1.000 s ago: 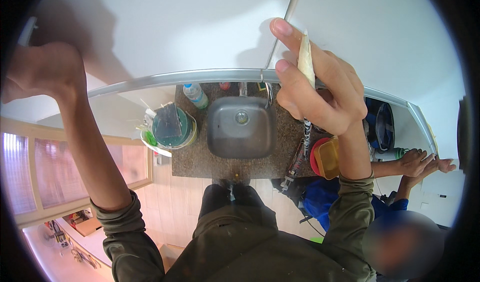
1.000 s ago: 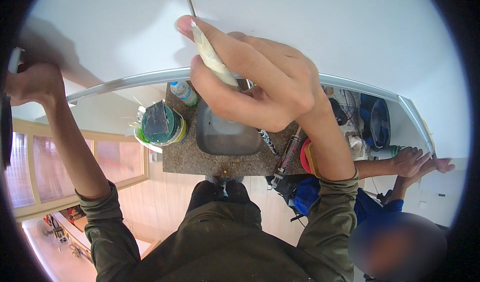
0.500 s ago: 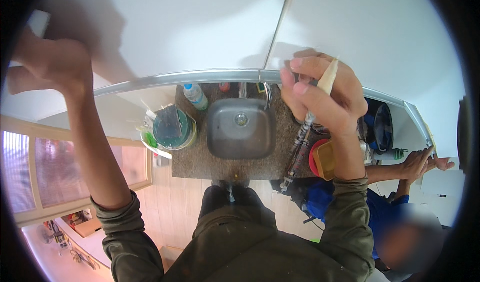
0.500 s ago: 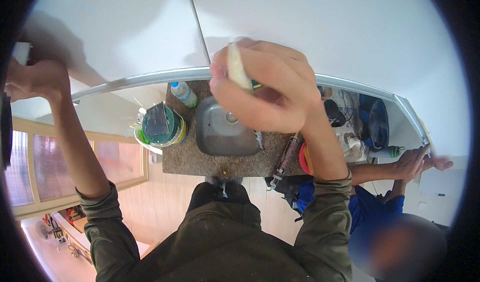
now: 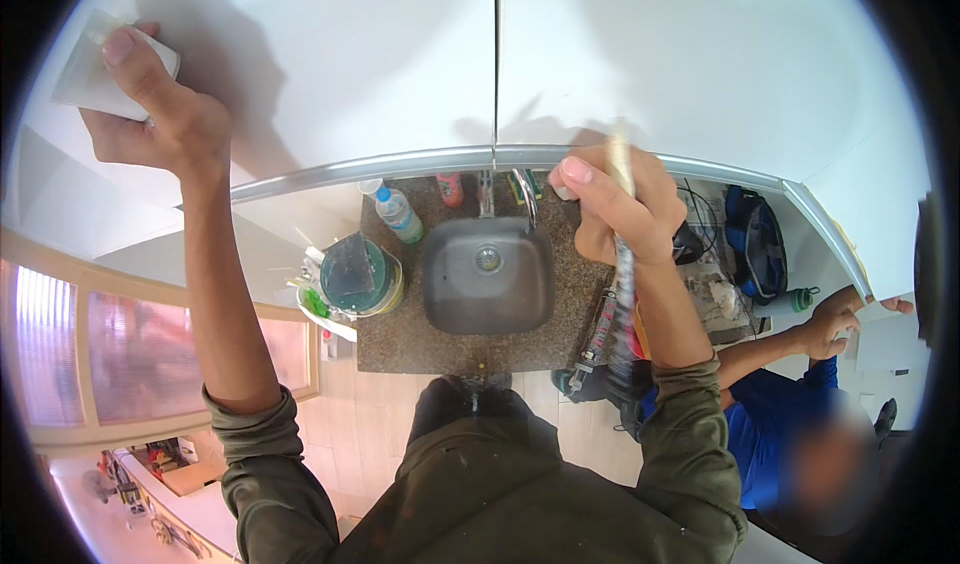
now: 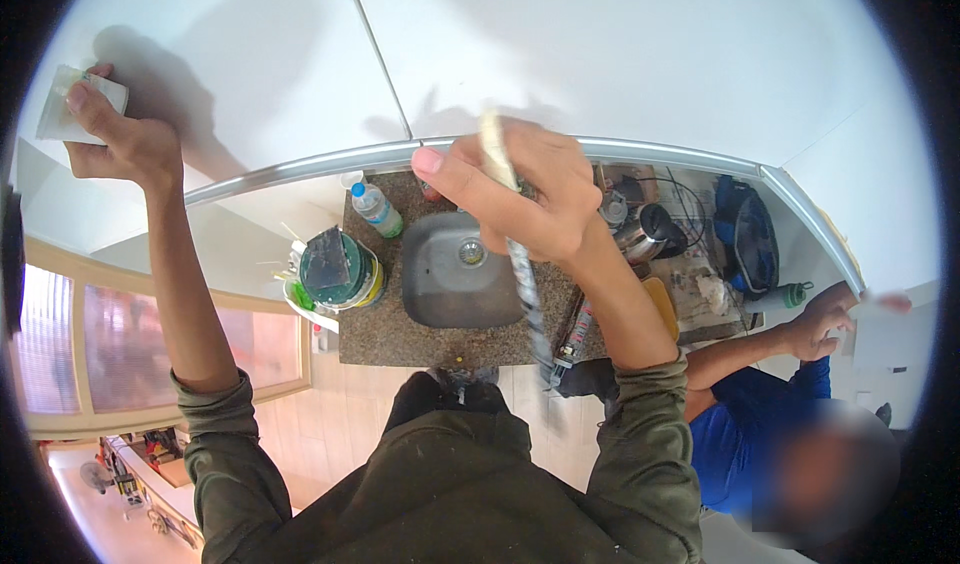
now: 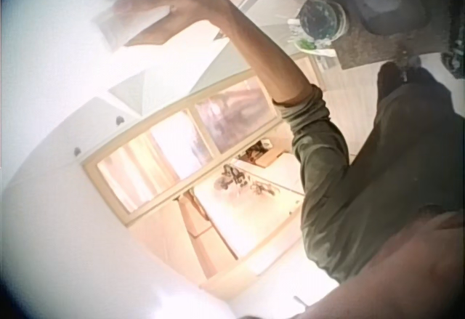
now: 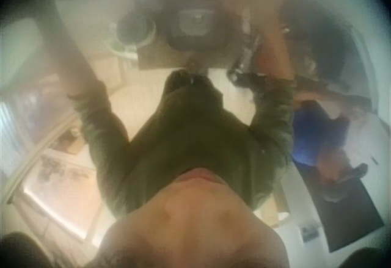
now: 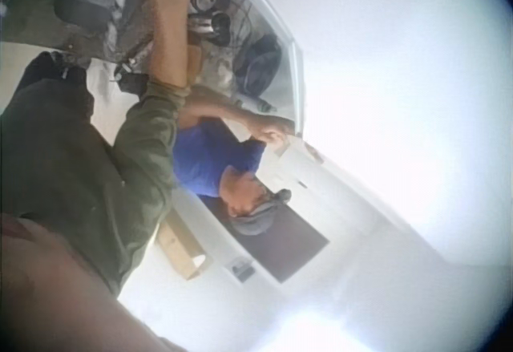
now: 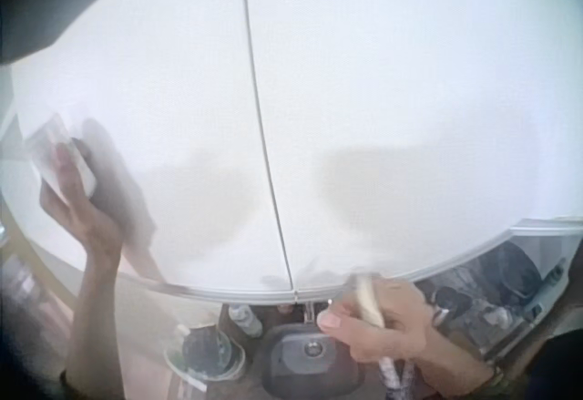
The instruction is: The person applies white caulk along the vertical seam between two white cabinet doors using a small brush. They repeatedly dip the brush into a small white container to reload caulk and continue smoothing the bead along the seam.
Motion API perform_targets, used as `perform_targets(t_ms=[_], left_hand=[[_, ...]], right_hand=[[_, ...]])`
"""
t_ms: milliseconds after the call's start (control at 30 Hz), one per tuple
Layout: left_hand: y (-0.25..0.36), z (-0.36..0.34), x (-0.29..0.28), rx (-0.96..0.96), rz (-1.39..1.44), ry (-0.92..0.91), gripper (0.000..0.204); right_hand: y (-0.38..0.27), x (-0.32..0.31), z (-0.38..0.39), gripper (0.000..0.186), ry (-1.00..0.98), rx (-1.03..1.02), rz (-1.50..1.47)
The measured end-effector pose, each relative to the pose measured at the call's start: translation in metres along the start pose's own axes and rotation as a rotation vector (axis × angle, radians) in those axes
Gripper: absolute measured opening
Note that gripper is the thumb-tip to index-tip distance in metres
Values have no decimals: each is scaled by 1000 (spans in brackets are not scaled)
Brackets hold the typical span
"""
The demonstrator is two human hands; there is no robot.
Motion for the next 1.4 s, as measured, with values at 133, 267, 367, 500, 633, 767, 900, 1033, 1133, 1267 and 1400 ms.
perform_targets(t_ms=[133,267,367,500,633,767,900,1033,1133,1267,1400], left_hand=[[-3,1,0,19,22,0,51],[1,-1,1,-8,2,0,51],[5,8,1,-76,125,3,46],[49,70,2,-296,383,-181,34],[129,127,-9,-630,653,-550,49],[180,135,-18,-863,710,-794,63],[202,147,-33,-1049,1002,-943,66],[217,145,-34,-1126,991,-1144,67],[227,126,-26,-942,844,-1233,69],[210,107,-23,-389,407,-1136,49],[140,99,-2,-37,-22,-562,31]], right_hand=[[-5,1,-3,40,32,3,100],[11,16,-8,33,91,-158,380],[21,25,-5,31,137,-187,420],[21,19,3,35,220,-33,329],[28,19,1,49,235,-106,115],[-17,5,17,59,22,118,-163],[-61,6,34,62,-76,292,-248],[-82,-2,44,48,20,458,-296],[-92,1,56,42,201,549,-359],[-94,1,75,38,432,543,-362],[-99,-5,78,42,459,608,-251]])
Point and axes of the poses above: each hand's wrist, its own z-axis away from the middle knuckle, its own x-axis out of the palm, y = z × x, the point moved 2 cm from there along -z, towards the middle knuckle, and after that the axes turned 5 degrees about -y, right-handed, at the moved point
